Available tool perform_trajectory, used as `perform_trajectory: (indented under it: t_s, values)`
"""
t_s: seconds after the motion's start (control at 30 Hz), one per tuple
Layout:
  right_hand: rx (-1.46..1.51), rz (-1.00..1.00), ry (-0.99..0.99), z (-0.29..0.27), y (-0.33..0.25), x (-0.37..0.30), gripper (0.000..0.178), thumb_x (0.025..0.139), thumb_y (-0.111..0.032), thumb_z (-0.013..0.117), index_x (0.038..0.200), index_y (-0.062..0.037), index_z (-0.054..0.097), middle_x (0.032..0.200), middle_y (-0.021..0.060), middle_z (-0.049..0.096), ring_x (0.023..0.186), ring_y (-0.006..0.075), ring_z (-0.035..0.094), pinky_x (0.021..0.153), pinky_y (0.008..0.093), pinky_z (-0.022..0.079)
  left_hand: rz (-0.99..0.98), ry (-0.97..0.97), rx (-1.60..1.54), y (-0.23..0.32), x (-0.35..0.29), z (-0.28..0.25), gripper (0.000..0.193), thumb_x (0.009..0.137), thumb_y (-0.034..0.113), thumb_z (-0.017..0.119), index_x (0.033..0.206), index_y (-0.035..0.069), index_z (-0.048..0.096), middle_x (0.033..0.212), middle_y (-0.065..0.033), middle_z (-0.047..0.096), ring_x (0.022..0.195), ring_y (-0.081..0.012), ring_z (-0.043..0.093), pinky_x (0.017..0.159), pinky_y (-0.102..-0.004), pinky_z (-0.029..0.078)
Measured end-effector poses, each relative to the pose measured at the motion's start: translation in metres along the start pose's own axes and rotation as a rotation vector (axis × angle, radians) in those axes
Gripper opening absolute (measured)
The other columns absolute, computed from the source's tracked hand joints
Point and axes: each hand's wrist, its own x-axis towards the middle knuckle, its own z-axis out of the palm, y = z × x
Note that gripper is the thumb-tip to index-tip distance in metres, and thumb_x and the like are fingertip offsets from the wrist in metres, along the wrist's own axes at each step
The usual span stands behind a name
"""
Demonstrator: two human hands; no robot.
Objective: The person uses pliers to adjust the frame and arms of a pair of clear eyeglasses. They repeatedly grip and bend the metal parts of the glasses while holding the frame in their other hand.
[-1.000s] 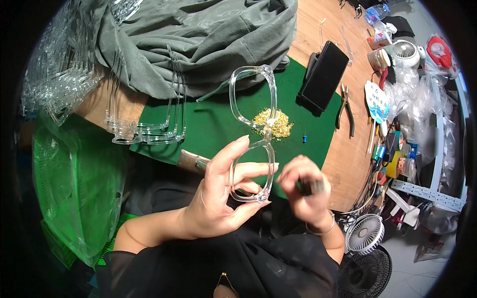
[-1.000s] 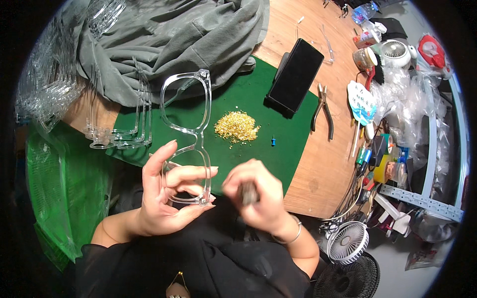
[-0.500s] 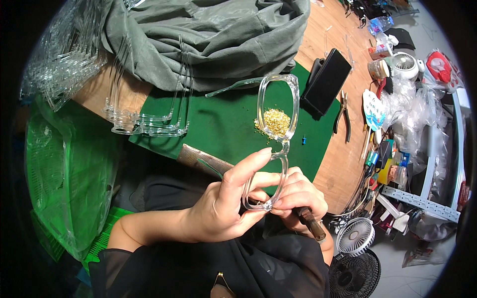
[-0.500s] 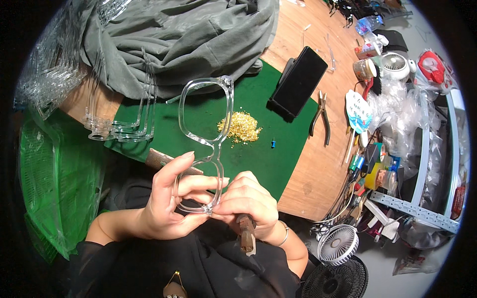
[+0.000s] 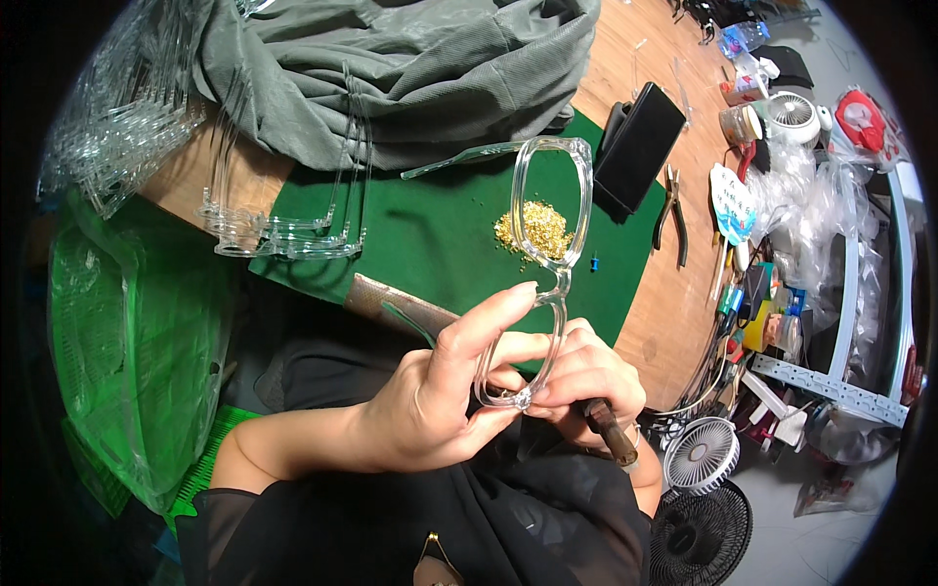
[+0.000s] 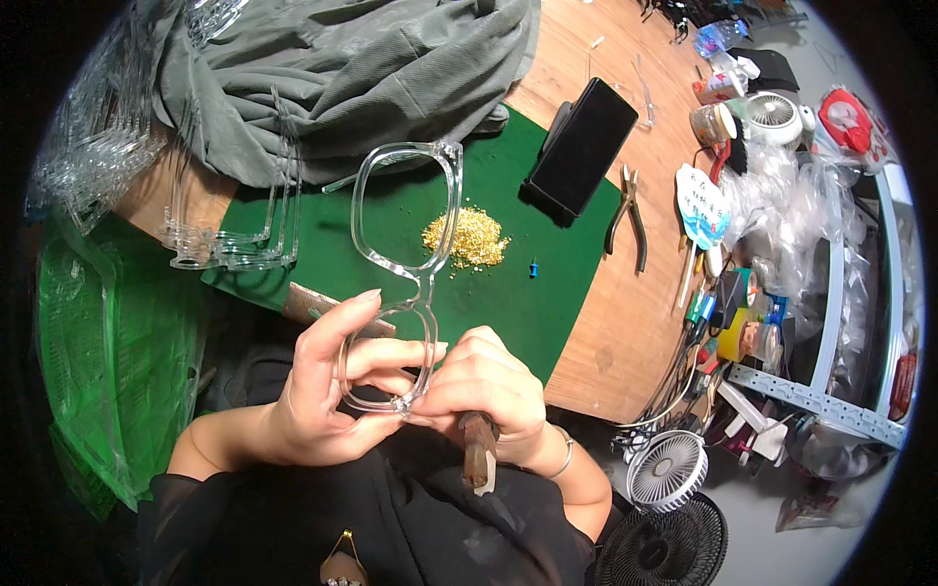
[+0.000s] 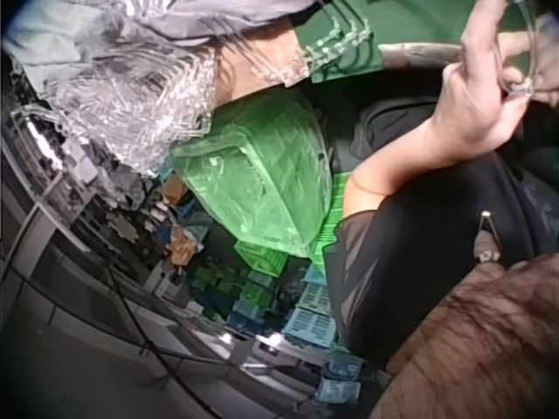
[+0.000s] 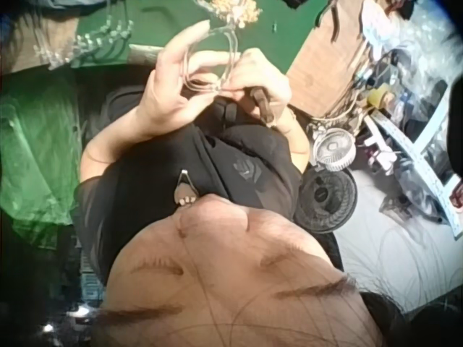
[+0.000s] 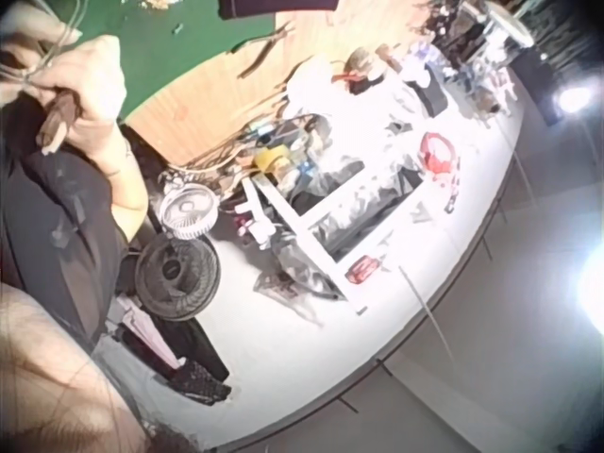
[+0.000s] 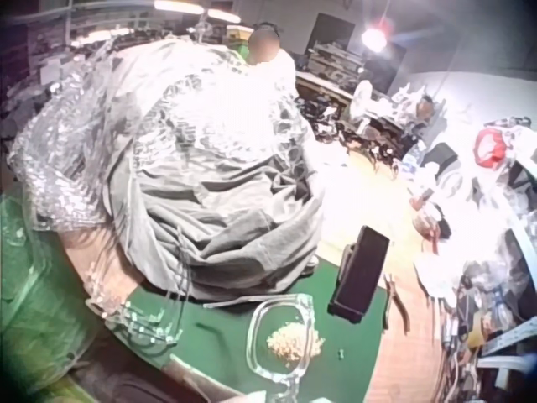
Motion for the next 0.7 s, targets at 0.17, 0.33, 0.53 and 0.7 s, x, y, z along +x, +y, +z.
perform_trajectory:
  t_s: [0.17, 0.33, 0.53, 0.7]
  values:
    - [0.013, 0.014, -0.005, -0.001, -0.002, -0.003, 0.02, 0.066, -0.003, 0.073, 0.08, -0.0062, 0.058, 0.071, 0.0016, 0.06, 0.059, 0.0153, 0.055, 0.056, 0.027, 0.038, -0.01, -0.024, -0.015, 0.004, 0.002, -0.001, 0.086, 0.072, -0.015, 0.06, 0.133, 0.004, 0.001, 0.111, -0.0285, 0.05, 0.089, -0.0266, 0.062, 0.076, -0.0298, 0.052]
    - [0.006, 0.01, -0.026, -0.001, -0.005, -0.002, 0.019, 0.067, -0.004, 0.072, 0.08, -0.0062, 0.058, 0.072, 0.0013, 0.06, 0.06, 0.0151, 0.054, 0.056, 0.0271, 0.038, -0.028, -0.031, -0.069, 0.005, 0.001, -0.001, 0.086, 0.072, -0.015, 0.059, 0.133, 0.004, 0.001, 0.112, -0.0272, 0.05, 0.089, -0.0256, 0.062, 0.077, -0.0298, 0.051]
    - [-0.044, 0.028, -0.056, -0.002, -0.011, 0.002, 0.018, 0.066, -0.004, 0.072, 0.078, -0.0062, 0.059, 0.069, 0.0002, 0.059, 0.059, 0.0143, 0.054, 0.056, 0.027, 0.037, -0.047, -0.06, -0.064, 0.006, -0.001, -0.003, 0.086, 0.072, -0.016, 0.058, 0.134, 0.004, 0.0, 0.112, -0.0265, 0.05, 0.089, -0.0248, 0.062, 0.077, -0.0293, 0.051]
    - [-0.042, 0.055, -0.062, -0.001, -0.013, 0.001, 0.019, 0.065, -0.004, 0.072, 0.078, -0.0067, 0.059, 0.068, -0.0006, 0.058, 0.059, 0.0137, 0.053, 0.056, 0.0266, 0.036, -0.065, -0.063, -0.067, 0.006, -0.001, -0.005, 0.086, 0.073, -0.014, 0.058, 0.134, 0.003, 0.0, 0.113, -0.0259, 0.051, 0.09, -0.0229, 0.061, 0.077, -0.0278, 0.05]
